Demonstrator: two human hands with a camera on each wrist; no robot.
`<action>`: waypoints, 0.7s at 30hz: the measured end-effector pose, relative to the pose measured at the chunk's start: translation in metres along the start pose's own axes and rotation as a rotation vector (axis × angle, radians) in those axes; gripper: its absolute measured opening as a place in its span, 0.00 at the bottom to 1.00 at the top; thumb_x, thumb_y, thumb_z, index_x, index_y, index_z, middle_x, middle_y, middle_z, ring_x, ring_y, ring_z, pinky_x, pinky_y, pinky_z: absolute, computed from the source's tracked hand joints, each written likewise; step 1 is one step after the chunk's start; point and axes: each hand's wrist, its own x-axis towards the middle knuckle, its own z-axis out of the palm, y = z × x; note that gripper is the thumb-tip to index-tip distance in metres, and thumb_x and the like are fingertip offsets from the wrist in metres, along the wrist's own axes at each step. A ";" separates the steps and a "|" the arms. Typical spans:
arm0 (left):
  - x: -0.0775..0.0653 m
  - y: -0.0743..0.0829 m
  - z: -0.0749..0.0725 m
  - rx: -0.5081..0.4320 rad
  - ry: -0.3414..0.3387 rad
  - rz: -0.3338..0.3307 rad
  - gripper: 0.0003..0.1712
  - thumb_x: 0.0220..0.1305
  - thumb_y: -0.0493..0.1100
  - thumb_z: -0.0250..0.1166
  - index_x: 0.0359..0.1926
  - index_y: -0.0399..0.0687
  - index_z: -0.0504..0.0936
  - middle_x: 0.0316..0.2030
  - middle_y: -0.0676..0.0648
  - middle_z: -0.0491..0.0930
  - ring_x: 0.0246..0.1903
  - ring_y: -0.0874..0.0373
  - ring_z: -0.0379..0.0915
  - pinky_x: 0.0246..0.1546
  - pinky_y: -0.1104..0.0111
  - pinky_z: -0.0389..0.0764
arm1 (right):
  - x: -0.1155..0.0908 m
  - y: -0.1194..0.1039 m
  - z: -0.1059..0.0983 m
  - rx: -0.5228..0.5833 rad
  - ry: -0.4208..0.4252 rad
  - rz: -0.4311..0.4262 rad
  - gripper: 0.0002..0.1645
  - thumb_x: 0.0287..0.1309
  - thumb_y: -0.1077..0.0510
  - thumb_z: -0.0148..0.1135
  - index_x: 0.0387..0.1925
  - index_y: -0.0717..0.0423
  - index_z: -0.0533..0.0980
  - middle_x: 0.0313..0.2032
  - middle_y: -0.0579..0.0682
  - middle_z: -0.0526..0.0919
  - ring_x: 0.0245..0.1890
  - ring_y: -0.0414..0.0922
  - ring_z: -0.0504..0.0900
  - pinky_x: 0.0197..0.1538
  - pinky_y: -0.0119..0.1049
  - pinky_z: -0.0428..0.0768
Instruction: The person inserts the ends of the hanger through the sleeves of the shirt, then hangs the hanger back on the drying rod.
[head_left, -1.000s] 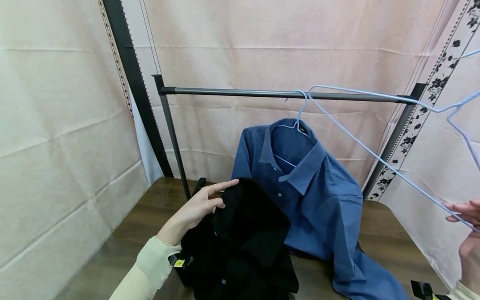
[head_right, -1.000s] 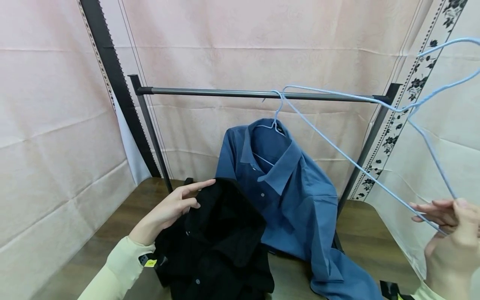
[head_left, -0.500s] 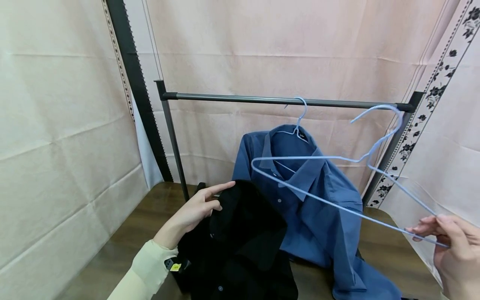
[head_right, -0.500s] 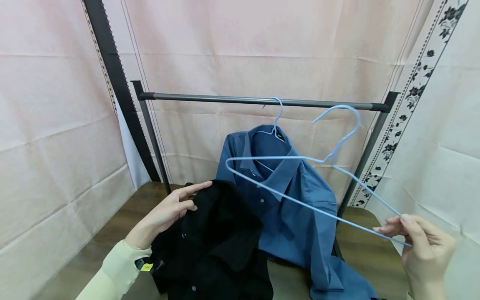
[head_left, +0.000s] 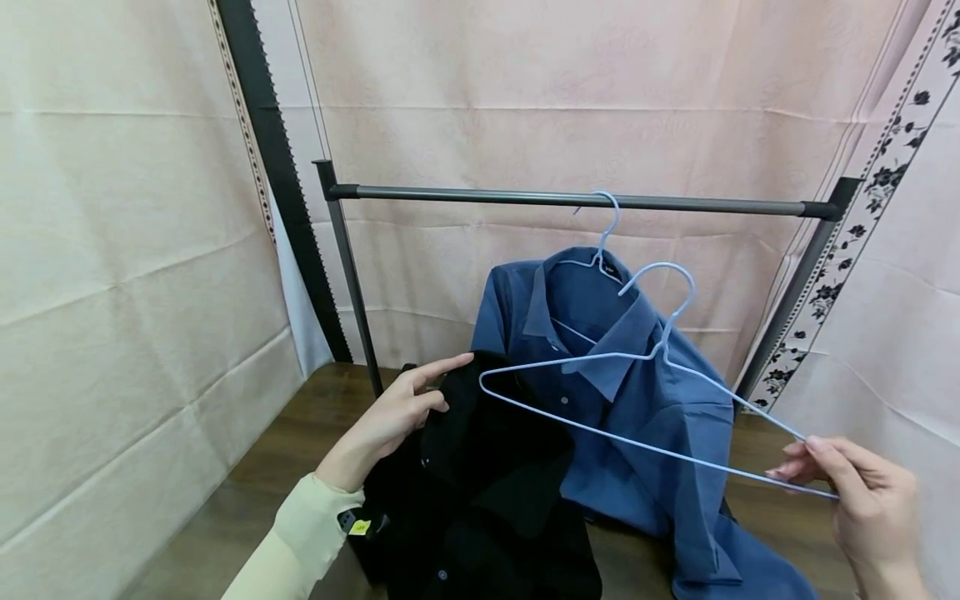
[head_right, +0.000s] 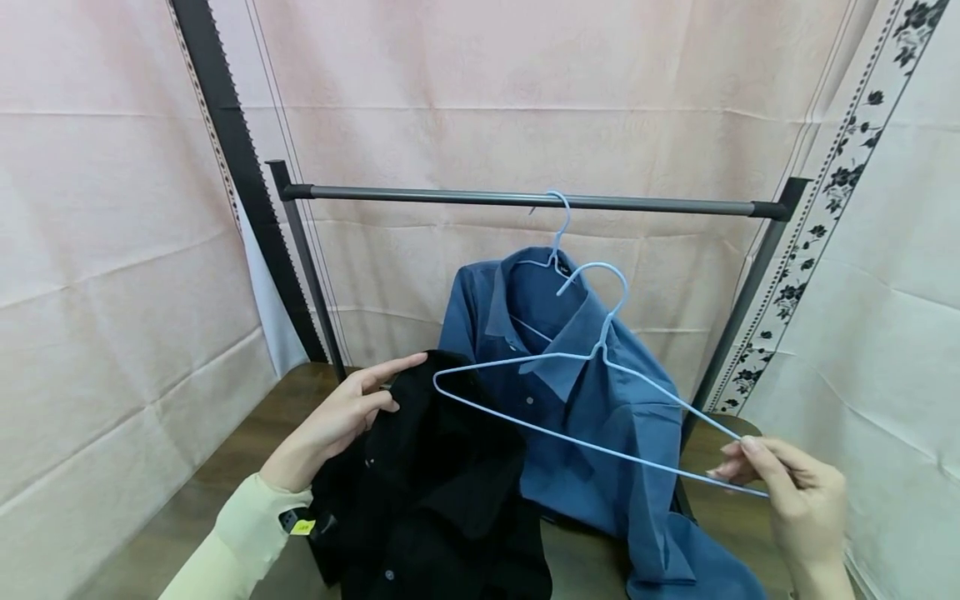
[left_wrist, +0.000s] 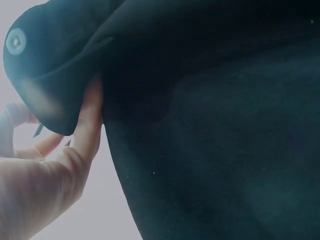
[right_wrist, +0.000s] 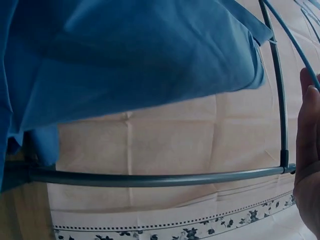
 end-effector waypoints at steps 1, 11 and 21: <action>0.000 0.001 -0.001 0.000 0.010 -0.001 0.38 0.64 0.30 0.52 0.74 0.57 0.68 0.13 0.59 0.58 0.10 0.64 0.48 0.14 0.73 0.56 | 0.000 0.001 0.001 -0.007 0.009 0.007 0.18 0.62 0.86 0.39 0.30 0.84 0.77 0.28 0.62 0.86 0.22 0.49 0.87 0.28 0.33 0.84; 0.010 0.018 -0.003 -0.012 0.083 0.043 0.38 0.65 0.29 0.49 0.74 0.58 0.68 0.33 0.56 0.77 0.11 0.64 0.50 0.15 0.73 0.57 | 0.006 0.010 0.015 -0.021 0.039 0.038 0.15 0.66 0.83 0.43 0.33 0.84 0.78 0.24 0.62 0.86 0.22 0.48 0.87 0.27 0.32 0.83; 0.030 0.033 0.005 -0.134 0.070 0.146 0.38 0.63 0.25 0.50 0.74 0.49 0.67 0.75 0.54 0.59 0.64 0.62 0.58 0.46 0.73 0.74 | 0.003 0.013 0.037 -0.316 0.037 0.163 0.13 0.70 0.76 0.49 0.36 0.80 0.79 0.25 0.53 0.87 0.23 0.42 0.87 0.23 0.33 0.82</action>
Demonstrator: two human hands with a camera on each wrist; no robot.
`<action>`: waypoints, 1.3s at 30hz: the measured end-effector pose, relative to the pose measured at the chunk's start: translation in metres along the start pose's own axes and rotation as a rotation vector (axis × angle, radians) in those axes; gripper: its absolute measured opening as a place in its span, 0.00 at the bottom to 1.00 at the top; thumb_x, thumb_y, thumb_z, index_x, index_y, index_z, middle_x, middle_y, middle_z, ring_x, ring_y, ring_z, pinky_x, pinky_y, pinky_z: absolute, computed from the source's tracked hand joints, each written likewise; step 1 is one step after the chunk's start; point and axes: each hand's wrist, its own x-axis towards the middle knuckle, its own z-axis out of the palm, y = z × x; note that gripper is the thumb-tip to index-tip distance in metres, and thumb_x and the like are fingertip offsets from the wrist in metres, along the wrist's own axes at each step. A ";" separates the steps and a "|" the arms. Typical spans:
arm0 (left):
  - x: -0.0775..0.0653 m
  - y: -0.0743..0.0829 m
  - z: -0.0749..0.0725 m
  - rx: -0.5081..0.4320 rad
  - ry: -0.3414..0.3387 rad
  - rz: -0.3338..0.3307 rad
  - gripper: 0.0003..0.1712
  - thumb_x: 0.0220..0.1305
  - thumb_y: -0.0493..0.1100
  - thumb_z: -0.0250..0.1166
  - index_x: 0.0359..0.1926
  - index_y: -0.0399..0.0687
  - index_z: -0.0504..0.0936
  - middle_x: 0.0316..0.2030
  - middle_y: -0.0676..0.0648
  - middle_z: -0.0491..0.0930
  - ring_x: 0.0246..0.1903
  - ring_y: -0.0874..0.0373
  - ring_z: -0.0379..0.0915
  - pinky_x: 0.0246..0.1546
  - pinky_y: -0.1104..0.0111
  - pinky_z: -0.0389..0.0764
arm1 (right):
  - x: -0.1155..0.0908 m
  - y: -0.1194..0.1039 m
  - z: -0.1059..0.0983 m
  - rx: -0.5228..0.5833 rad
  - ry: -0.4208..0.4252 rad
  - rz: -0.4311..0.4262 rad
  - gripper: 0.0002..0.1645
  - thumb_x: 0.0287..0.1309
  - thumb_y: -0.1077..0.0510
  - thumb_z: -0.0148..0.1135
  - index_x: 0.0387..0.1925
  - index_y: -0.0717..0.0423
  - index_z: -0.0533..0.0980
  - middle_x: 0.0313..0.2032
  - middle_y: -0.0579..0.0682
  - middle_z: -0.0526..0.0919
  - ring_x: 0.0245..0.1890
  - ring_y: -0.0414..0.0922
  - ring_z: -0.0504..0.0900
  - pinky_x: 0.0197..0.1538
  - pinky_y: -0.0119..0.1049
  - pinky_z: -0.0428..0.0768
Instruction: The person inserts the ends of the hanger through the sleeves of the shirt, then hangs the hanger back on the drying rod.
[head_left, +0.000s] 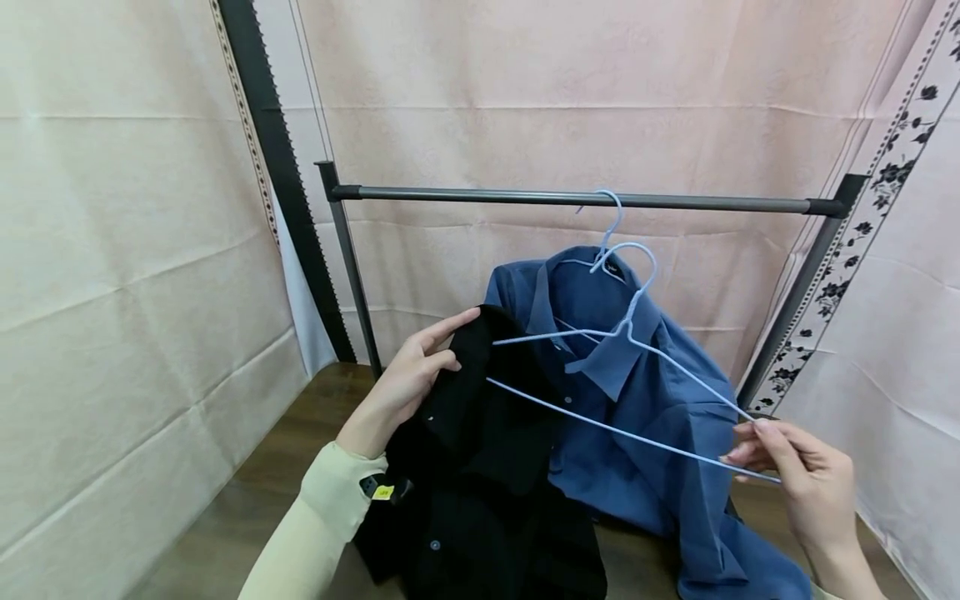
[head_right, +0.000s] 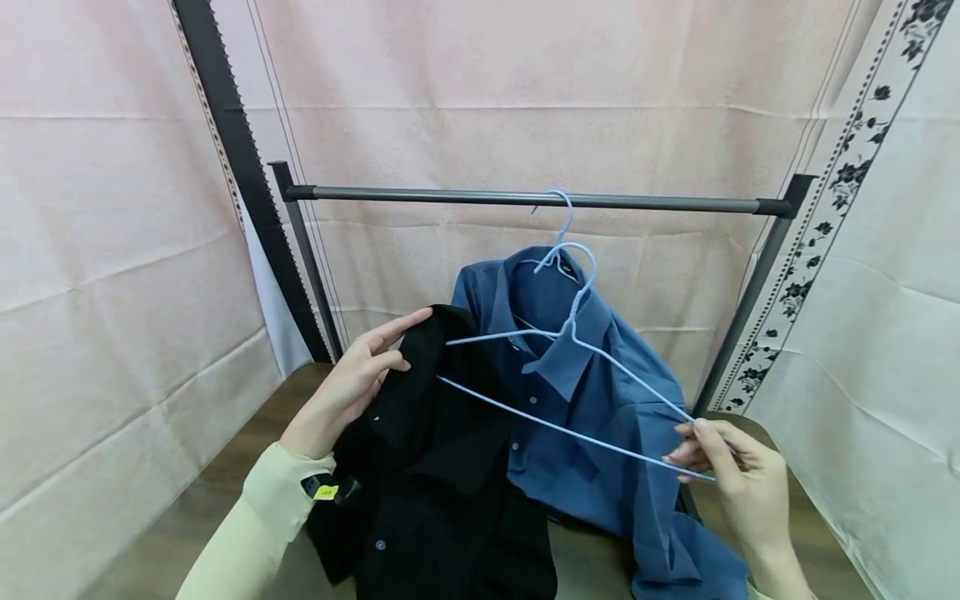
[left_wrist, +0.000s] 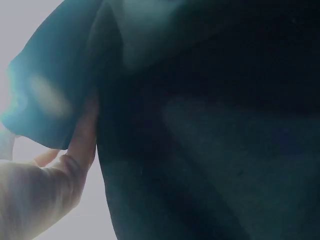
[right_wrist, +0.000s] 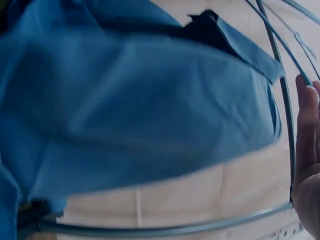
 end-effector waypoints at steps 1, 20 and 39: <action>0.002 0.000 0.002 -0.005 -0.002 0.002 0.39 0.62 0.26 0.51 0.74 0.49 0.67 0.75 0.55 0.60 0.64 0.58 0.58 0.47 0.73 0.73 | -0.001 0.001 0.004 -0.024 -0.001 0.007 0.13 0.71 0.75 0.49 0.37 0.82 0.78 0.25 0.52 0.87 0.23 0.42 0.87 0.23 0.33 0.82; 0.036 0.016 0.042 -0.195 -0.031 0.166 0.41 0.58 0.21 0.51 0.74 0.43 0.65 0.74 0.53 0.61 0.71 0.58 0.54 0.56 0.71 0.72 | -0.007 0.033 0.083 -0.118 0.007 0.014 0.18 0.78 0.64 0.46 0.43 0.77 0.77 0.26 0.51 0.86 0.26 0.40 0.87 0.33 0.30 0.84; 0.034 0.027 0.049 0.111 -0.127 0.183 0.33 0.75 0.36 0.55 0.77 0.57 0.61 0.74 0.54 0.60 0.51 0.55 0.73 0.50 0.66 0.78 | 0.000 0.053 0.114 -0.027 -0.034 0.043 0.20 0.80 0.60 0.45 0.44 0.75 0.76 0.28 0.52 0.86 0.28 0.42 0.87 0.33 0.34 0.85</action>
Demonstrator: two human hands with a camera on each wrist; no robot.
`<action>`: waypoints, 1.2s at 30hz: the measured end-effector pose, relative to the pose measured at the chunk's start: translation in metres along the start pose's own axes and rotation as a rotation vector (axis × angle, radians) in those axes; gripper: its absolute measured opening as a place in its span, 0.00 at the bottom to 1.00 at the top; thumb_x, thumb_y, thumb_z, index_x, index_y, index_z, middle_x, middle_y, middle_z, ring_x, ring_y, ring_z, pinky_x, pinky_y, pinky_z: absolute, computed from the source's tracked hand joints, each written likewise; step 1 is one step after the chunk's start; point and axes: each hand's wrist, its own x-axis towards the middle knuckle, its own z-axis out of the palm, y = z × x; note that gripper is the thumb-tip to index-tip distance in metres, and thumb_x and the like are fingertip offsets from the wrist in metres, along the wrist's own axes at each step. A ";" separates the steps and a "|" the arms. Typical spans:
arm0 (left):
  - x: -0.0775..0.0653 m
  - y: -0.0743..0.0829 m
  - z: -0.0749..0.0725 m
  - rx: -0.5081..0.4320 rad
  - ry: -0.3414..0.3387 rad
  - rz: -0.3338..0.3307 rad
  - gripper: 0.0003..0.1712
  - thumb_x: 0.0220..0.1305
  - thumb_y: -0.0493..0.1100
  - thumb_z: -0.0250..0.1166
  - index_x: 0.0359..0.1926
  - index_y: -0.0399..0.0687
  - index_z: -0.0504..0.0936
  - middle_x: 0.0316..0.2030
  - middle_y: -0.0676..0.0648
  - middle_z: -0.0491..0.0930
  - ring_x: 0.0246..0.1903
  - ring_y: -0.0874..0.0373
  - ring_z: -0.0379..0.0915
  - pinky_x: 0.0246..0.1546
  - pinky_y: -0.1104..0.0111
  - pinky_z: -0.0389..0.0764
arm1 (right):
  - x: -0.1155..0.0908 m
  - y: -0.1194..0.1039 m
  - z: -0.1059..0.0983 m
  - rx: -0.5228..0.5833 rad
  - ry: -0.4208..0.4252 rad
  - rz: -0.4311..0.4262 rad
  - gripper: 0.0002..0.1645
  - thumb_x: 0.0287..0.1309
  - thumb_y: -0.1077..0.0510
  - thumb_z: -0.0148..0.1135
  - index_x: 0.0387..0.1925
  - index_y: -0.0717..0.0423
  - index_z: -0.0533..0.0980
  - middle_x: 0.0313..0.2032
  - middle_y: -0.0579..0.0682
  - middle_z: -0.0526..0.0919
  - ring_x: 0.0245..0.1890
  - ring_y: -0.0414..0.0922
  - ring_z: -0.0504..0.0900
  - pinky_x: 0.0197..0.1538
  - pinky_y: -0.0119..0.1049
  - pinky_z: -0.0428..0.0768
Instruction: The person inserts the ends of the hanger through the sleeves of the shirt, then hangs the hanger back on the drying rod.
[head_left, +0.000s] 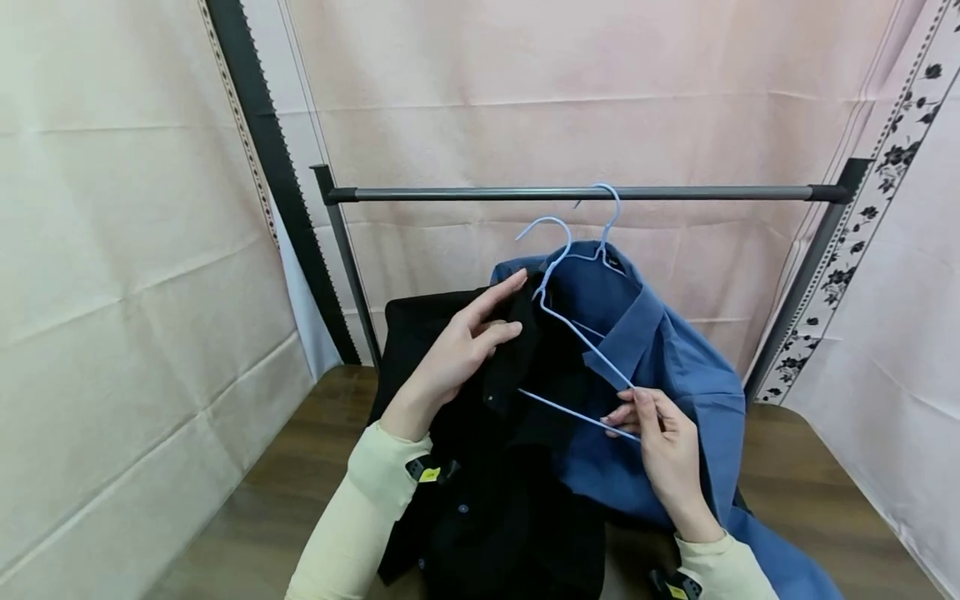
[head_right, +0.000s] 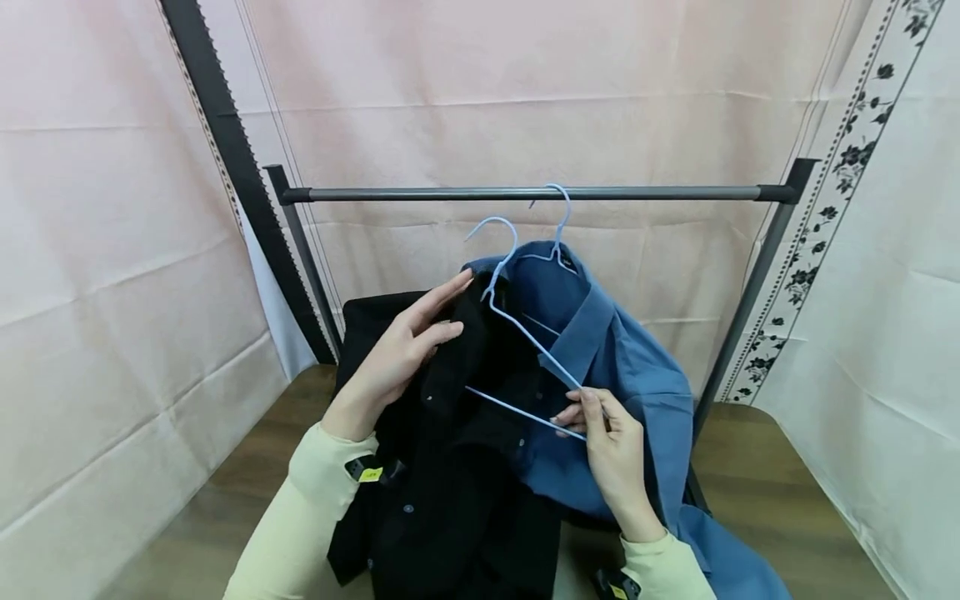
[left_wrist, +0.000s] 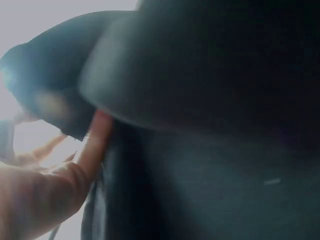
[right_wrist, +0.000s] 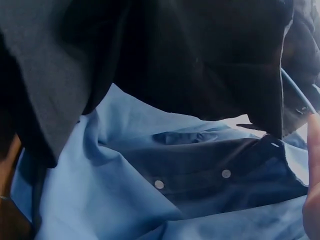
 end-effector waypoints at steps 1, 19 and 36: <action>-0.002 0.002 -0.002 0.038 -0.011 0.005 0.33 0.76 0.38 0.55 0.78 0.58 0.60 0.75 0.52 0.59 0.50 0.53 0.75 0.49 0.64 0.80 | 0.001 0.001 0.001 0.005 -0.002 -0.004 0.20 0.80 0.60 0.45 0.44 0.75 0.76 0.28 0.52 0.86 0.28 0.42 0.87 0.33 0.34 0.85; -0.014 0.023 -0.078 0.850 0.535 0.277 0.20 0.74 0.45 0.62 0.62 0.47 0.81 0.57 0.46 0.80 0.57 0.49 0.72 0.57 0.55 0.73 | 0.002 0.007 0.011 0.171 0.083 -0.092 0.20 0.79 0.63 0.45 0.41 0.83 0.72 0.28 0.51 0.85 0.28 0.42 0.87 0.32 0.34 0.84; -0.017 -0.005 -0.143 0.738 0.376 -0.086 0.32 0.78 0.63 0.47 0.47 0.42 0.84 0.51 0.42 0.83 0.50 0.51 0.76 0.57 0.54 0.72 | 0.002 0.006 0.007 0.142 0.074 -0.075 0.18 0.78 0.64 0.45 0.42 0.81 0.74 0.27 0.52 0.85 0.26 0.42 0.87 0.31 0.32 0.84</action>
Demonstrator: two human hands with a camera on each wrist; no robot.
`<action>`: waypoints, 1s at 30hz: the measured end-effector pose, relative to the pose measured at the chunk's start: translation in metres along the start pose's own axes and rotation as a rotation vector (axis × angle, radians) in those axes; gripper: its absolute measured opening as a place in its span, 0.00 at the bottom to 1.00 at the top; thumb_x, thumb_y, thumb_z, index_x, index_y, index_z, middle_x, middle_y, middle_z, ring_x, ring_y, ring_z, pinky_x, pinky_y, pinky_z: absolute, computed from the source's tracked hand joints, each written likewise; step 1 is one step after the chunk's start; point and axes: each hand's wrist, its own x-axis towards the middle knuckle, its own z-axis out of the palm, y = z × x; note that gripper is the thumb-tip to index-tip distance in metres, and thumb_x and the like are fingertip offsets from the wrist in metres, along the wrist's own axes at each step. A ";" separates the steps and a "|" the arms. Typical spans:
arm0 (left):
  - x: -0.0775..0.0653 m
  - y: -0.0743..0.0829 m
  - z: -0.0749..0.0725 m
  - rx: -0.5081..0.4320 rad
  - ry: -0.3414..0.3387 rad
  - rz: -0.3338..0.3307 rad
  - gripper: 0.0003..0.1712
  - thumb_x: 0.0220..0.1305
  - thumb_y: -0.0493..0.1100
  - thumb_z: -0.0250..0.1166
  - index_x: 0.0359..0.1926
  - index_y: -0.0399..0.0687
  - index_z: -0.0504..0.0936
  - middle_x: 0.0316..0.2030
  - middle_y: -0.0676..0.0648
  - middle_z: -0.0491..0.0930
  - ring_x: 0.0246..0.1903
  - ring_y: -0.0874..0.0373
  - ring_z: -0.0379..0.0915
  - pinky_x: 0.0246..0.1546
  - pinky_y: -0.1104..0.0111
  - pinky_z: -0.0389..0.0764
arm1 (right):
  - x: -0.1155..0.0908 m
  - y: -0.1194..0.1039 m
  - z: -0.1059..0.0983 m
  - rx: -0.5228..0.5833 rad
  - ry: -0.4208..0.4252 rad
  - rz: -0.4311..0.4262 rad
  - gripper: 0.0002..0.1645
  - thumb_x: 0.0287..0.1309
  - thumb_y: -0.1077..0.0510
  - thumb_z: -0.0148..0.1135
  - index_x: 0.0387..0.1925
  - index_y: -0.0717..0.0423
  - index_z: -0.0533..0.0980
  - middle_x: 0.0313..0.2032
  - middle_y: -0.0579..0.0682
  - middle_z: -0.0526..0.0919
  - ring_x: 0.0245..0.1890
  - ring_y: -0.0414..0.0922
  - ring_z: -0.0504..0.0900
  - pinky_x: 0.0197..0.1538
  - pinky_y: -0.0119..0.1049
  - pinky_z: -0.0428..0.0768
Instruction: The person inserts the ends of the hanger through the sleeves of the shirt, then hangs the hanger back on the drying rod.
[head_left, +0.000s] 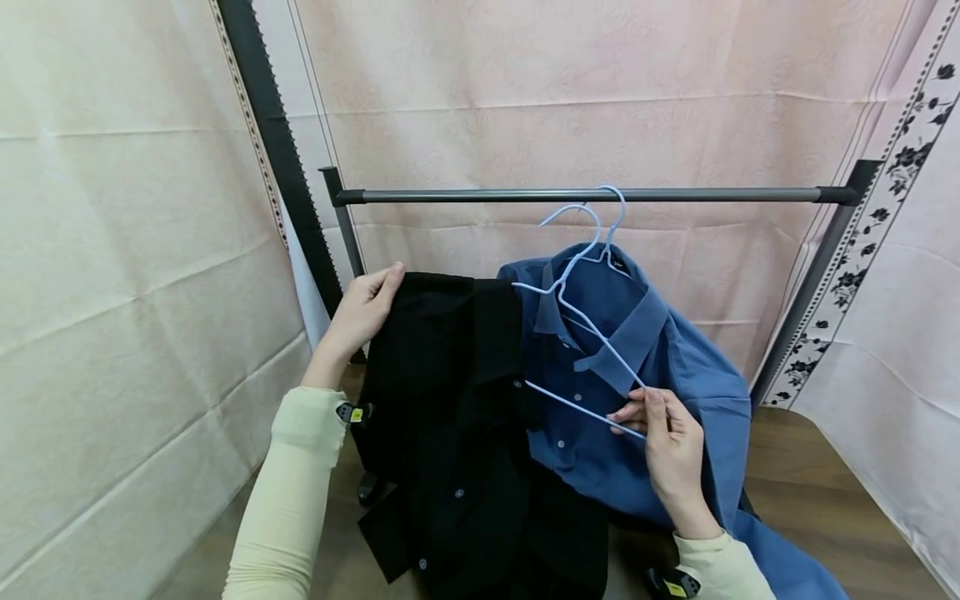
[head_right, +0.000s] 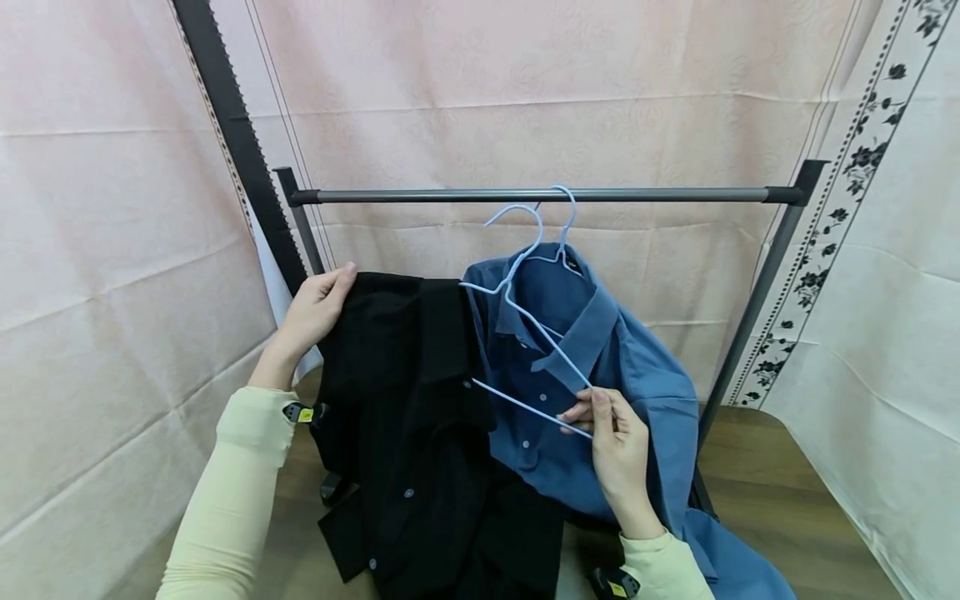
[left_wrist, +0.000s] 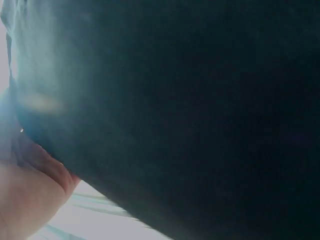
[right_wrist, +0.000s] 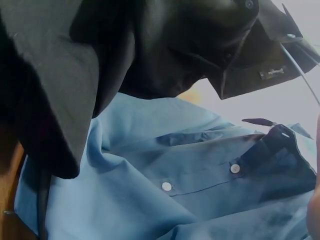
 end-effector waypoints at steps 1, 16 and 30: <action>0.000 0.002 0.000 0.030 0.004 0.022 0.31 0.78 0.63 0.47 0.45 0.42 0.84 0.49 0.42 0.83 0.48 0.51 0.77 0.55 0.54 0.73 | 0.000 0.000 0.000 -0.019 -0.008 0.003 0.19 0.78 0.64 0.45 0.42 0.80 0.74 0.27 0.52 0.85 0.26 0.42 0.87 0.31 0.32 0.84; 0.001 0.046 0.021 0.216 0.019 0.244 0.25 0.80 0.53 0.51 0.33 0.45 0.87 0.32 0.44 0.86 0.36 0.52 0.82 0.44 0.55 0.79 | -0.001 0.003 0.002 -0.126 -0.064 0.016 0.17 0.79 0.62 0.44 0.42 0.69 0.78 0.28 0.51 0.85 0.27 0.41 0.86 0.33 0.34 0.85; -0.001 0.088 0.053 0.250 -0.143 0.301 0.26 0.80 0.54 0.49 0.23 0.52 0.75 0.18 0.53 0.66 0.26 0.57 0.70 0.33 0.61 0.73 | -0.003 0.001 0.007 -0.112 -0.056 0.012 0.18 0.79 0.61 0.45 0.43 0.70 0.78 0.28 0.50 0.85 0.27 0.43 0.87 0.32 0.36 0.85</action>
